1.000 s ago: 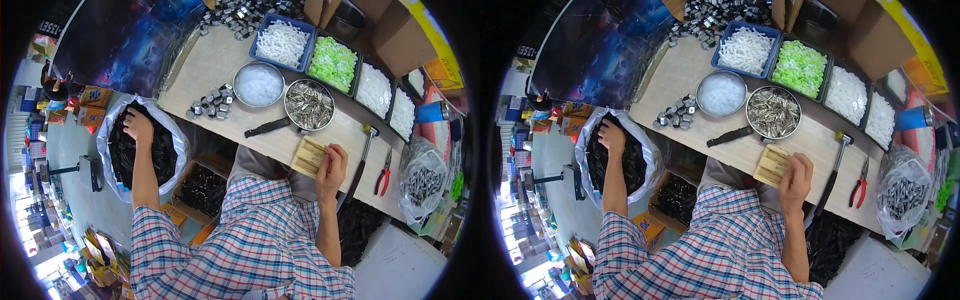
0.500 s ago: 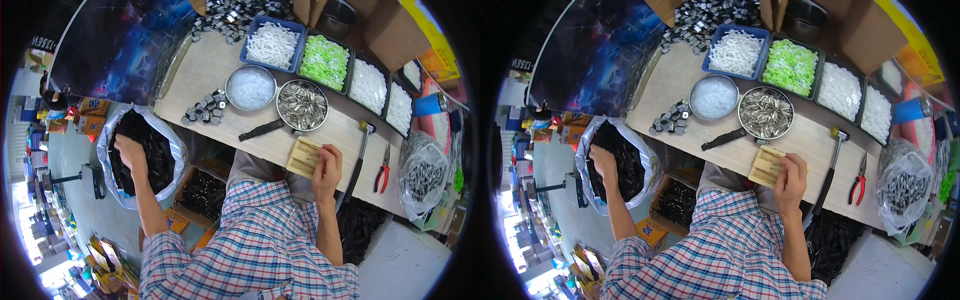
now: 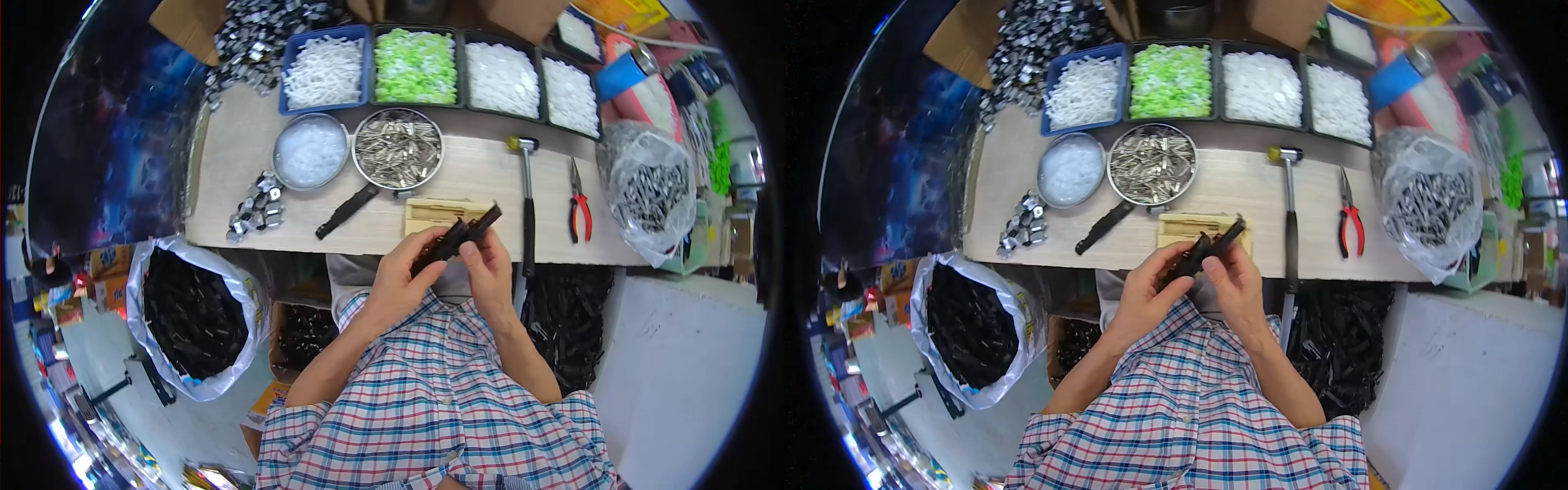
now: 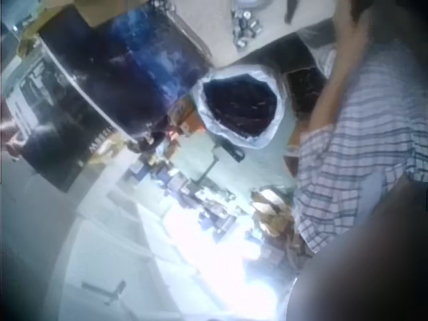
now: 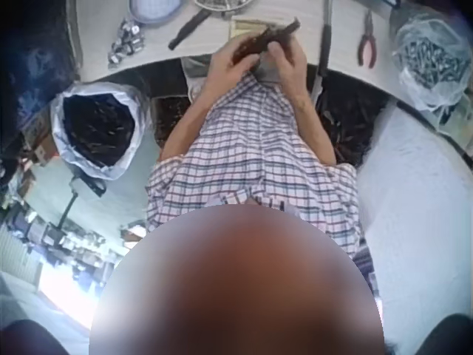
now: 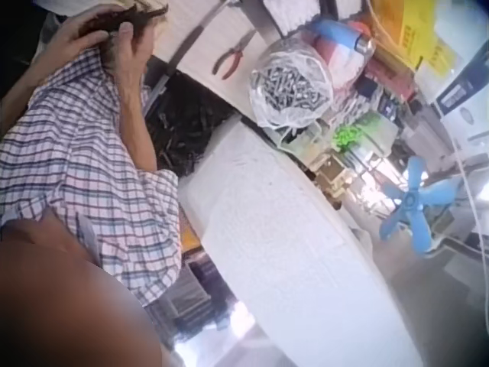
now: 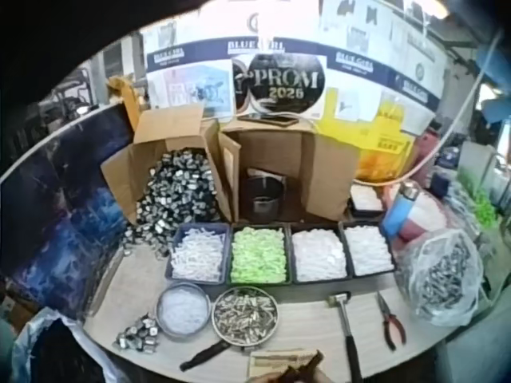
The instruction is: Assembling small hardware components by hand and using tools at a workbench.
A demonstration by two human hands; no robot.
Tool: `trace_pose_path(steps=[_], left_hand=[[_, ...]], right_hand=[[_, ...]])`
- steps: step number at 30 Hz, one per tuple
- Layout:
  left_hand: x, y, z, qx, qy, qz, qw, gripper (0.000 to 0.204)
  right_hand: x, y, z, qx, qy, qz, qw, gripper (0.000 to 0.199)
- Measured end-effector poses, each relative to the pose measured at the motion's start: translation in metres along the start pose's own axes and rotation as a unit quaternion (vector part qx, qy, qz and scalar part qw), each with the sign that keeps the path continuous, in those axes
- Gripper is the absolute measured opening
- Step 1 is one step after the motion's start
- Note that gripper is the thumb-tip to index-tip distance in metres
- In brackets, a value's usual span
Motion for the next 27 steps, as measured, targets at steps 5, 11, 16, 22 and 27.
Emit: trace_pose_path(steps=[5,11,16,22,27], left_hand=[[0.006,0.010,0.005,0.036,0.014,-0.057,0.998,0.036],[0.021,0.007,0.005,-0.026,0.065,-0.101,0.992,0.025],[0.026,0.005,-0.009,-0.086,0.093,-0.103,0.987,0.018],[0.028,0.001,-0.004,-0.083,0.055,-0.120,0.988,0.011],[0.033,0.001,0.001,-0.007,-0.008,-0.119,0.993,0.022]], right_hand=[[0.030,0.007,0.013,0.013,0.086,-0.103,0.991,0.028],[0.024,0.028,0.044,0.302,-0.497,-0.026,0.813,0.023],[0.003,0.034,0.038,0.367,-0.554,0.038,0.746,0.035],[-0.007,0.037,0.031,0.426,-0.537,0.066,0.725,0.035],[-0.003,0.031,0.032,0.467,-0.544,0.059,0.695,0.040]])
Point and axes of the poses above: each hand's wrist, its own y-axis towards the middle knuckle, its own x-axis out of the back of the hand, z = x × y, the point moved 4 cm from there along y, towards the middle knuckle, and after that the axes turned 9 degrees about -z, right-handed, at the moved point
